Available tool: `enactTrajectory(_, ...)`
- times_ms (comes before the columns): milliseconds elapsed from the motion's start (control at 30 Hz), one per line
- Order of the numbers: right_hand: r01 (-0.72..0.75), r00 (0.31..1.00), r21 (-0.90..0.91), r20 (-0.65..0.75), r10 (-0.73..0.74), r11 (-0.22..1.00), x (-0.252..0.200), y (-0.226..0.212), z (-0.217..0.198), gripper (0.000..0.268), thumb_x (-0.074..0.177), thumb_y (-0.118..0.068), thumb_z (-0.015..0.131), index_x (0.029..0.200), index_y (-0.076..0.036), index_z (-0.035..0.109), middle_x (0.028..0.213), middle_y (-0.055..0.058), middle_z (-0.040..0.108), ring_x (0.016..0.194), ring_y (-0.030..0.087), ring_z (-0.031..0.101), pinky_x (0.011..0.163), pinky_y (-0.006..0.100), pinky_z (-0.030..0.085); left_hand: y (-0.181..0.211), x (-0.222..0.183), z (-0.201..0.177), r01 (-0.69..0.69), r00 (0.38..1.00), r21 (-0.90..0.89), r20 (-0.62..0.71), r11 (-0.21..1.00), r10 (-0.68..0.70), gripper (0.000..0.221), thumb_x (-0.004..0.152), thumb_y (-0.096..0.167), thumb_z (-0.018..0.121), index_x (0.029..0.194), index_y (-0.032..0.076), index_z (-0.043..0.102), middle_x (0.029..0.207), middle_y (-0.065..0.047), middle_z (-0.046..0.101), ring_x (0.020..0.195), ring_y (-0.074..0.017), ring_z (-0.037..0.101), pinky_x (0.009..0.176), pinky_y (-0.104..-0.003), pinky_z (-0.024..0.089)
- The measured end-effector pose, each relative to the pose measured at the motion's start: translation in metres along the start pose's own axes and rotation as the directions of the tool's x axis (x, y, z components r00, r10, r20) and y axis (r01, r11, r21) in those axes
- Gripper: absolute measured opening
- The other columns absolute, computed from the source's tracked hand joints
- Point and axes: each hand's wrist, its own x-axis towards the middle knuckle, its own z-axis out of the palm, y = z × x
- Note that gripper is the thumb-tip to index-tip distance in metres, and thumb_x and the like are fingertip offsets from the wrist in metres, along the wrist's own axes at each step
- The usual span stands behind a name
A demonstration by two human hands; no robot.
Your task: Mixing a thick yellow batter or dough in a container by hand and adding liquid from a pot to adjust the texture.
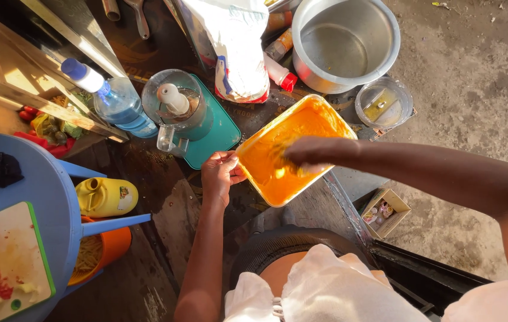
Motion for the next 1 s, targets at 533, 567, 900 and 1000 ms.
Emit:
enactTrajectory(533, -0.535, 0.821, 0.053, -0.202, 0.534, 0.843, 0.125, 0.271, 0.168, 0.058, 0.071, -0.064, 0.070, 0.116, -0.028, 0.067, 0.117, -0.003, 0.073, 0.117, 0.020, 0.068, 0.101, 0.037, 0.052, 0.004, -0.004, 0.009, -0.027, 0.997, 0.082, -0.074, 0.996, 0.033, 0.027, 0.092, 0.018, 0.073, 0.110, -0.002, 0.067, 0.092, -0.026, 0.063, 0.070, -0.0366, 0.076, 0.068, -0.054, 0.065)
enactTrajectory(567, -0.532, 0.825, 0.007, -0.224, 0.520, 0.847, 0.116, 0.258, 0.168, 0.056, 0.073, -0.062, 0.070, 0.116, -0.026, 0.068, 0.116, -0.003, 0.073, 0.117, 0.021, 0.069, 0.101, 0.037, 0.053, 0.007, -0.007, 0.009, -0.024, 0.997, 0.090, -0.072, 0.996, 0.031, 0.032, 0.092, 0.019, 0.073, 0.112, -0.004, 0.065, 0.096, -0.030, 0.063, 0.075, -0.0389, 0.076, 0.071, -0.054, 0.064)
enactTrajectory(900, -0.292, 0.933, 0.201, -0.153, 0.325, 0.935, 0.142, 0.253, 0.247, 0.027, 0.076, -0.026, 0.065, 0.090, -0.004, 0.073, 0.092, 0.018, 0.077, 0.093, 0.039, 0.074, 0.090, 0.049, 0.058, 0.027, -0.023, 0.025, -0.047, 0.993, 0.249, -0.098, 0.967, 0.073, 0.033, 0.097, 0.025, 0.067, 0.116, -0.001, 0.062, 0.106, -0.033, 0.065, 0.086, -0.0394, 0.076, 0.074, -0.050, 0.064)
enactTrajectory(1000, 0.139, 0.934, 0.244, -0.355, -0.044, 0.960, 0.040, 0.072, 0.072, 0.023, 0.086, -0.022, 0.060, 0.086, 0.000, 0.068, 0.085, 0.025, 0.072, 0.081, 0.045, 0.071, 0.073, 0.049, 0.057, 0.017, -0.019, 0.018, -0.059, 0.996, 0.228, -0.054, 0.972, 0.073, 0.033, 0.097, 0.024, 0.065, 0.114, -0.003, 0.062, 0.102, -0.033, 0.063, 0.086, -0.0388, 0.075, 0.078, -0.054, 0.062)
